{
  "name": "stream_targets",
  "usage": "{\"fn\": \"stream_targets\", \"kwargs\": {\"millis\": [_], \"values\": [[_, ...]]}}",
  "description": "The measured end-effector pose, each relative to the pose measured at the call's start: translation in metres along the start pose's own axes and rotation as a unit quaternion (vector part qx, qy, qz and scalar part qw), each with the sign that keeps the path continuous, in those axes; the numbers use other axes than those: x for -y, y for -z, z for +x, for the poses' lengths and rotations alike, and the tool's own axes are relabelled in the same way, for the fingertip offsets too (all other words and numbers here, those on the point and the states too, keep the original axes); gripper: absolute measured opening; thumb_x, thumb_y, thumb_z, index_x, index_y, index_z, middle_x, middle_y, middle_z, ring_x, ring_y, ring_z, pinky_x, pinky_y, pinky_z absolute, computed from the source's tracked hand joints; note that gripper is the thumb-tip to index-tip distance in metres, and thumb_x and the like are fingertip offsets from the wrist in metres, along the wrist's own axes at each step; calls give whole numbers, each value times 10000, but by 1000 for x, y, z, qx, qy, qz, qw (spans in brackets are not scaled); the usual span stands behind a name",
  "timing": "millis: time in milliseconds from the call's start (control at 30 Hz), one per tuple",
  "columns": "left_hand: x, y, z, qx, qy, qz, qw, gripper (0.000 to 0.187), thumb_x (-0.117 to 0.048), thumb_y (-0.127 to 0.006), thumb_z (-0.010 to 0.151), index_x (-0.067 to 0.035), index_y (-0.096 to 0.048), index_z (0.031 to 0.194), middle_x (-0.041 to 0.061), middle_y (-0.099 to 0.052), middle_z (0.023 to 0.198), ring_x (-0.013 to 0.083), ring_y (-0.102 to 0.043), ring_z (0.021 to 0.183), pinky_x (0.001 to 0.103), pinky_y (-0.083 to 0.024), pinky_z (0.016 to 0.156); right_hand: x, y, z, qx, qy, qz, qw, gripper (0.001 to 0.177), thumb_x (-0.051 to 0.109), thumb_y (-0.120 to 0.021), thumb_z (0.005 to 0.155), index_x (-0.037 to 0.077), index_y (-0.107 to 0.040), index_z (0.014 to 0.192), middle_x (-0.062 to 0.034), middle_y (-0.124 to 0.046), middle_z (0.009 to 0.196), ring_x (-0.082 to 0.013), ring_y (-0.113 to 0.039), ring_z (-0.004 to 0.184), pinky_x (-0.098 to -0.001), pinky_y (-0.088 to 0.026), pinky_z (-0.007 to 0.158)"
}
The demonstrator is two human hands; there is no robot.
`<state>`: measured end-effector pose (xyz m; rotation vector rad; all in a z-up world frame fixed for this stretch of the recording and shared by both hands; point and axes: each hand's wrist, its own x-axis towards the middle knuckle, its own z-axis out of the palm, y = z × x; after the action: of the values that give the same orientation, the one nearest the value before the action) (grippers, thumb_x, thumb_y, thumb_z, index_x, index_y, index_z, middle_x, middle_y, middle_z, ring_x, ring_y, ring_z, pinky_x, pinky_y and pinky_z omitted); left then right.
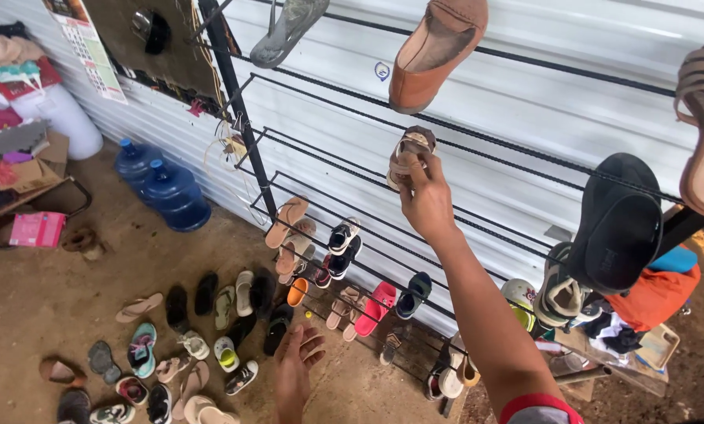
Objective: Picking up various shoes and sandals from the floor and placing them onto a multi-tier wire shoe rack.
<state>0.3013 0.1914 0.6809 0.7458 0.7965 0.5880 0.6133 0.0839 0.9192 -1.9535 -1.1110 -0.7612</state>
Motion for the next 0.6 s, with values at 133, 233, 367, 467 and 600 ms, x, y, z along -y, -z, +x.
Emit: {"fn": "stream_targets", "kwargs": {"millis": [133, 233, 367, 467, 600], "values": [[-3, -13, -4, 6, -13, 13, 1000, 383, -348, -601, 974, -37, -675, 1186, 97, -696, 1044, 248, -701, 956, 387, -517, 774, 7, 11, -2, 4, -1, 31, 1000, 678, -67, -787, 764, 17, -575, 1403, -256, -502, 1408, -415, -676, 1016, -454, -596, 830], [2, -17, 0, -10, -22, 19, 1000, 381, -350, -595, 974, -64, -686, 1208, 88, -703, 1054, 228, -693, 962, 374, -516, 774, 17, 14, -10, -33, 27, 29, 999, 706, -57, -807, 747, 28, -582, 1410, -242, -487, 1422, -388, -635, 1019, -445, -581, 838], [6, -21, -3, -42, -43, -4, 998, 325, -304, -620, 964, -72, -665, 1187, 94, -706, 1051, 239, -706, 943, 380, -524, 761, 34, 2, -36, -87, 57, 85, 991, 567, 27, -830, 844, 30, -600, 1361, -231, -488, 1413, -378, -590, 1116, -441, -535, 911], [17, -12, -2, -71, -69, -23, 995, 275, -274, -644, 948, -69, -681, 1127, 87, -718, 1007, 230, -720, 908, 378, -534, 741, 51, -13, -57, -66, 61, 136, 987, 473, 54, -825, 864, 28, -641, 1299, -215, -510, 1376, -363, -577, 1097, -450, -516, 938], [49, 22, -2, -143, -172, -60, 973, 199, -206, -647, 952, -25, -716, 903, 85, -730, 871, 210, -737, 831, 369, -562, 684, 70, -35, -84, 1, 56, 210, 976, 425, 78, -821, 871, 17, -667, 1262, -219, -521, 1356, -335, -577, 1075, -448, -508, 951]]}}
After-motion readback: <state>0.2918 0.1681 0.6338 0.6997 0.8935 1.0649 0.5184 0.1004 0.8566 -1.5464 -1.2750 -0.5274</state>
